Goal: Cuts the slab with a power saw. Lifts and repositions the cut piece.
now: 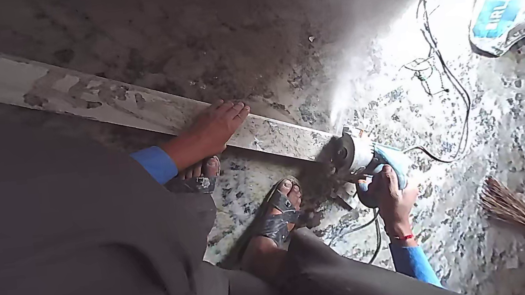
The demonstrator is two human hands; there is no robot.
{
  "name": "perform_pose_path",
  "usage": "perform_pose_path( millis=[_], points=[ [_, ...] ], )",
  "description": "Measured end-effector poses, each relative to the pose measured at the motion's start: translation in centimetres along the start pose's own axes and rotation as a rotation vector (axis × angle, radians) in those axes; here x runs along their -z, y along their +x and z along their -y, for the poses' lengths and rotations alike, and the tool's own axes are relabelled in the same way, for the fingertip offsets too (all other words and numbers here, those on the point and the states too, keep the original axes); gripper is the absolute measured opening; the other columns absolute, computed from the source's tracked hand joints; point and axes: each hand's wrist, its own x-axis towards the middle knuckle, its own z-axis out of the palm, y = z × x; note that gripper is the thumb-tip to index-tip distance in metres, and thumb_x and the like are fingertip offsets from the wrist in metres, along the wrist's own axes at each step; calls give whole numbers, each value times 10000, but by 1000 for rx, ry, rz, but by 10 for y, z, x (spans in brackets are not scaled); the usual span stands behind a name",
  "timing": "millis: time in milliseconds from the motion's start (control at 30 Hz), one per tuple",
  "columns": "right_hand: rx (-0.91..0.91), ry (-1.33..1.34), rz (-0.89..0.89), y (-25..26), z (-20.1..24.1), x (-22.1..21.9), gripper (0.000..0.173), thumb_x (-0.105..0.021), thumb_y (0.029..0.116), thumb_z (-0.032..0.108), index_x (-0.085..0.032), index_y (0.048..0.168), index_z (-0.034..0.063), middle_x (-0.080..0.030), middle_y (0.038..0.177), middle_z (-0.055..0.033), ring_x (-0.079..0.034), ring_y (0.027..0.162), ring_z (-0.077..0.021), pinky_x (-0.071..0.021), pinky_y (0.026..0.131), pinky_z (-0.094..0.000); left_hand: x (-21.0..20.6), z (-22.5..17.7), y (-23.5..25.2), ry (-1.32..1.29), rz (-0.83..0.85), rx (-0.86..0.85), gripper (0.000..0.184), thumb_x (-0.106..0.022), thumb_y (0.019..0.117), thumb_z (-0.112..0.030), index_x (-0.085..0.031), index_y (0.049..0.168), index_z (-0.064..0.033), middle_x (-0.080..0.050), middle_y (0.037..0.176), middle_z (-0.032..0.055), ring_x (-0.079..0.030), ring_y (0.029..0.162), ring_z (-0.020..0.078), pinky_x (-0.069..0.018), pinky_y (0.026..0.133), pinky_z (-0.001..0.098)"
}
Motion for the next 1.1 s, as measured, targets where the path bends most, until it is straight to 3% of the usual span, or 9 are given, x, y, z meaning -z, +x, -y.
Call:
perform_pose_path(
  millis=[233, 333, 633, 967, 1100],
  points=[
    [-9, -18, -1, -3, -2, 1, 391, -493, 1036, 354, -636, 869, 31, -584, 575, 13, -590, 476, -123, -561, 495, -330, -12, 6, 2, 36, -46, -25, 1164, -989, 577, -225, -392, 1556, -21, -441, 1569, 193, -453, 1418, 393, -339, 1190, 525],
    [-25, -4, -13, -5, -5, 2, 391, -511, 1038, 351, -639, 854, 31, -596, 574, 1, -599, 476, -136, -568, 501, -343, -20, 11, 5, 50, -46, -44, 1140, -966, 624, -239, -364, 1570, -30, -415, 1588, 186, -422, 1443, 376, -320, 1199, 514],
    [-15, -22, -19, -9, -6, 3, 402, -517, 1028, 362, -649, 881, 12, -608, 587, -12, -609, 481, -148, -576, 508, -355, -22, 12, 5, 33, -89, -57, 1133, -977, 589, -207, -401, 1548, -27, -444, 1566, 179, -446, 1425, 366, -349, 1180, 505],
    [-37, -24, -37, -14, -4, 4, 395, -528, 1011, 379, -651, 884, 26, -594, 587, 3, -596, 482, -132, -563, 496, -343, -23, 12, 5, 43, -55, -46, 1118, -957, 641, -220, -367, 1572, -33, -405, 1599, 176, -409, 1457, 372, -327, 1203, 513],
    [-62, -79, -62, -11, -3, 3, 424, -538, 1001, 404, -672, 913, 12, -617, 621, -9, -612, 519, -124, -572, 534, -347, -22, 10, 5, 39, -104, -45, 1117, -985, 562, -202, -449, 1526, -29, -462, 1554, 187, -459, 1419, 374, -375, 1171, 518]
  ],
)
